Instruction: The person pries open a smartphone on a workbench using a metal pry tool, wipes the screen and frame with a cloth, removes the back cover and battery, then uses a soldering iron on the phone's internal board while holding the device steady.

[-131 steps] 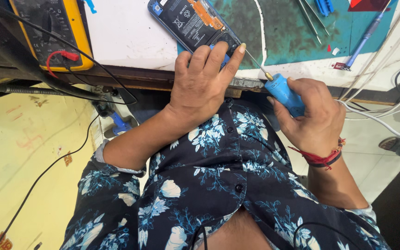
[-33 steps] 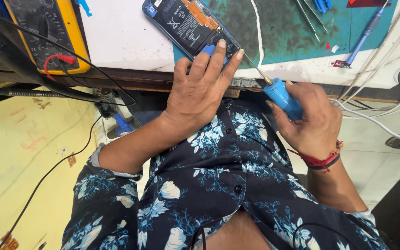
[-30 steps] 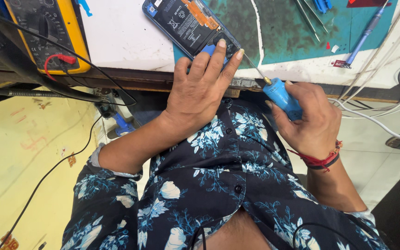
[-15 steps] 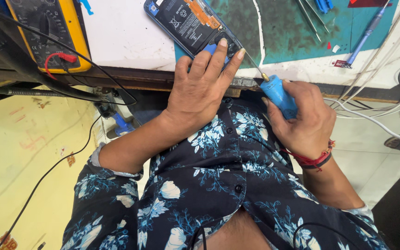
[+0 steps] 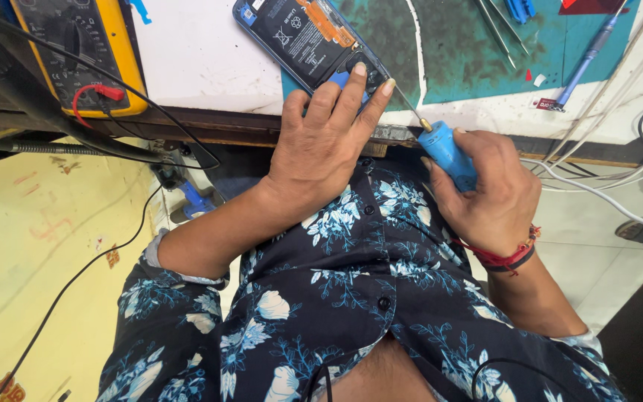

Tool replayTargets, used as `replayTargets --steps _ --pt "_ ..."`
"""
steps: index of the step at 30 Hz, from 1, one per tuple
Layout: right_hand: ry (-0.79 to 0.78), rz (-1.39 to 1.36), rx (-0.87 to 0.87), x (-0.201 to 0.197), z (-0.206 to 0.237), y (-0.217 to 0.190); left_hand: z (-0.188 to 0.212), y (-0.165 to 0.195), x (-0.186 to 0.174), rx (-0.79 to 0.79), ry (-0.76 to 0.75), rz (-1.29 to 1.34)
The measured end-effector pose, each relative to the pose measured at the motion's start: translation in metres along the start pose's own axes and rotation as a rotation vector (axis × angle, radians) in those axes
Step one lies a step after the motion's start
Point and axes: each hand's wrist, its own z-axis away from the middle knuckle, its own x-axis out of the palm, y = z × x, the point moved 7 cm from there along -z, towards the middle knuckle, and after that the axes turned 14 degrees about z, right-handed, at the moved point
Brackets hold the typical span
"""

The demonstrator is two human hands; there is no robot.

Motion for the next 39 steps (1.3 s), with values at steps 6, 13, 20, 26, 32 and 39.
replayTargets --steps 6,13,20,26,32,39 --pt "-0.018 0.004 -0.003 -0.001 -0.001 -0.001 0.0 0.0 0.0 -0.007 0.001 -0.002" --pt "-0.023 0.023 0.004 -0.002 0.0 -0.003 0.0 0.0 0.0 -0.011 -0.009 0.008" --pt "-0.025 0.027 -0.004 -0.002 0.0 -0.002 -0.001 0.0 0.001 -0.021 -0.011 0.01" --pt "-0.041 0.008 -0.002 -0.001 0.0 -0.001 0.0 0.0 -0.001 -0.027 -0.004 -0.004" --pt "-0.017 -0.002 -0.005 -0.002 -0.002 -0.003 0.0 0.0 -0.001 -0.025 -0.015 0.003" --pt "-0.039 -0.008 -0.004 -0.002 -0.011 -0.004 -0.001 0.0 -0.002 -0.025 0.005 0.041"
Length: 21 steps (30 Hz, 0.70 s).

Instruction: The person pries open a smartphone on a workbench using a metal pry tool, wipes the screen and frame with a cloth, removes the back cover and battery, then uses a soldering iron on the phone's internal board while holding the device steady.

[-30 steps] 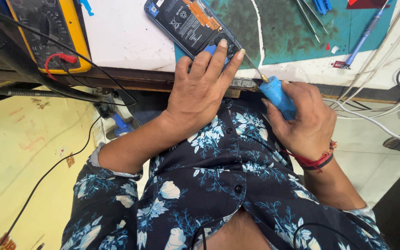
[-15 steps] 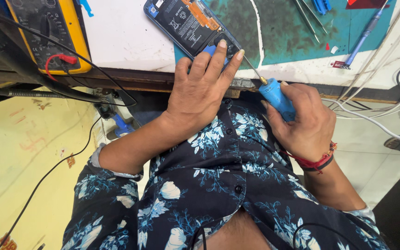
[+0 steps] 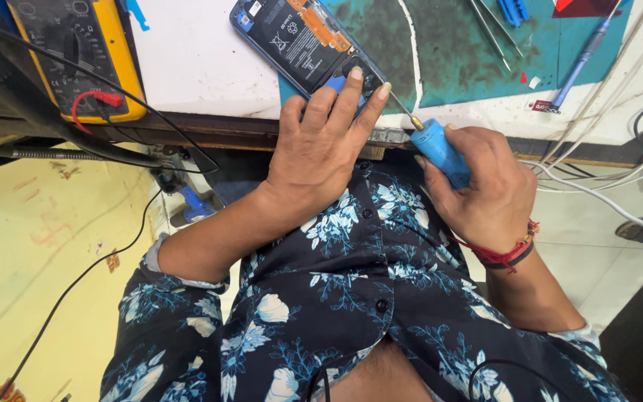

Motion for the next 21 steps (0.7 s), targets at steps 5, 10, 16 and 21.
replayTargets --steps 5,10,16,21 --pt "0.021 0.018 -0.006 0.0005 -0.0043 -0.0062 0.0007 0.0 0.0 0.002 0.004 0.005" --pt "0.024 0.025 0.001 0.0016 -0.0066 -0.0088 0.0007 0.0002 0.0017 -0.005 -0.004 -0.006" --pt "0.015 0.01 -0.012 0.0023 -0.008 -0.0067 -0.0002 0.0005 0.0019 -0.002 -0.006 -0.009" --pt "0.015 -0.013 -0.009 0.0035 -0.0074 -0.005 0.0006 0.0009 0.0012 -0.003 -0.016 -0.011"
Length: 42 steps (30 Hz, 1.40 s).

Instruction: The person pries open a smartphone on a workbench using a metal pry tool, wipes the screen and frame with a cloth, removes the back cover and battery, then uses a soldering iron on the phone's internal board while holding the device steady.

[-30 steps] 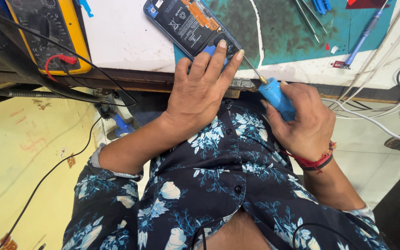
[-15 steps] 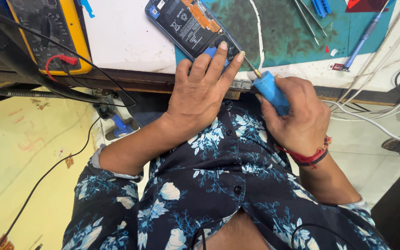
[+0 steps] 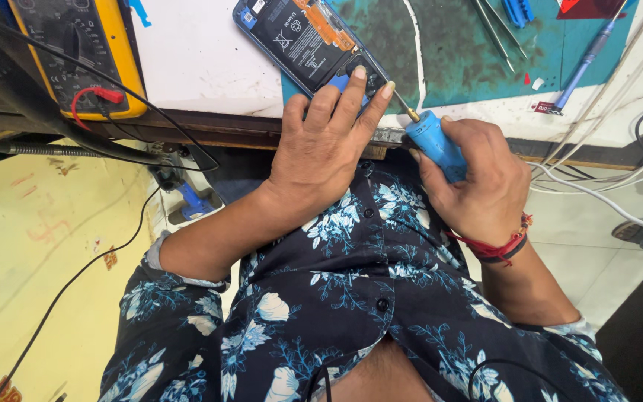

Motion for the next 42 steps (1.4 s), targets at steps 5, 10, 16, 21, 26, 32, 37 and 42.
replayTargets --steps 5,10,16,21,26,32,37,42 --pt "-0.016 -0.021 0.045 0.0021 0.0007 0.0025 -0.0004 0.0003 -0.0005 0.0 0.003 0.0" --pt "-0.003 -0.036 0.013 0.0006 -0.0004 0.0031 -0.0009 0.0007 -0.001 -0.001 0.009 -0.002" --pt "0.001 -0.047 0.007 -0.0003 -0.0004 0.0045 -0.0011 0.0003 -0.0001 0.008 -0.005 0.002" --pt "0.005 -0.048 0.0 -0.0001 -0.0009 0.0041 -0.0006 0.0005 -0.0002 0.01 -0.009 -0.006" --pt "0.008 -0.059 0.005 0.0007 -0.0012 0.0055 -0.0005 0.0006 -0.0005 0.011 -0.007 -0.006" --pt "0.008 -0.056 -0.019 0.0005 -0.0018 0.0052 -0.0003 -0.0005 0.0007 0.006 -0.016 -0.001" --pt "0.01 -0.026 0.003 0.002 0.0003 0.0018 -0.0003 0.0 0.0007 0.009 -0.004 -0.004" --pt "-0.003 -0.026 0.014 0.0024 -0.0002 0.0015 -0.0004 -0.0004 0.0003 0.01 -0.007 0.0"
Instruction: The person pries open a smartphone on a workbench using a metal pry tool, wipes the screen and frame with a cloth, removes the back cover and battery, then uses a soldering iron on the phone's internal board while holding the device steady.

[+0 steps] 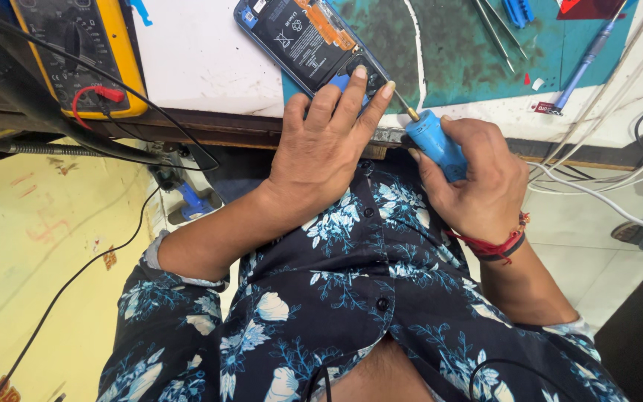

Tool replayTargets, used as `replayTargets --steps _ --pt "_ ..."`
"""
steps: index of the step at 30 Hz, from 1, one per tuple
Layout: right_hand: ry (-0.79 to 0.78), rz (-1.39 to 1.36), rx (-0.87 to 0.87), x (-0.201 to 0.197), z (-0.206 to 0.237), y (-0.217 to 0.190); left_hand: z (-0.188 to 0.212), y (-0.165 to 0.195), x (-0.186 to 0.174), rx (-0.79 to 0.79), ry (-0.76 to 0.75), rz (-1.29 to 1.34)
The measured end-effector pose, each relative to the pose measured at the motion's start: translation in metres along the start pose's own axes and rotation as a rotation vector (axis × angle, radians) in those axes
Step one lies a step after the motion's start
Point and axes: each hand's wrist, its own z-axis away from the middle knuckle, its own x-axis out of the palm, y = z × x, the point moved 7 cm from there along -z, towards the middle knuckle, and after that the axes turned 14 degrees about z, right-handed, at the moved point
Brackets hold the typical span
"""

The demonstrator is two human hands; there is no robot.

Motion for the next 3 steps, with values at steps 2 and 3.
replayTargets --steps 2,3 --pt "-0.002 -0.006 -0.014 -0.0008 -0.0016 0.0011 -0.0002 0.0001 -0.0004 0.0 -0.002 -0.001" --pt "-0.005 -0.014 -0.018 -0.001 -0.0023 0.0016 -0.0003 0.0002 -0.0002 0.0 -0.006 -0.008"
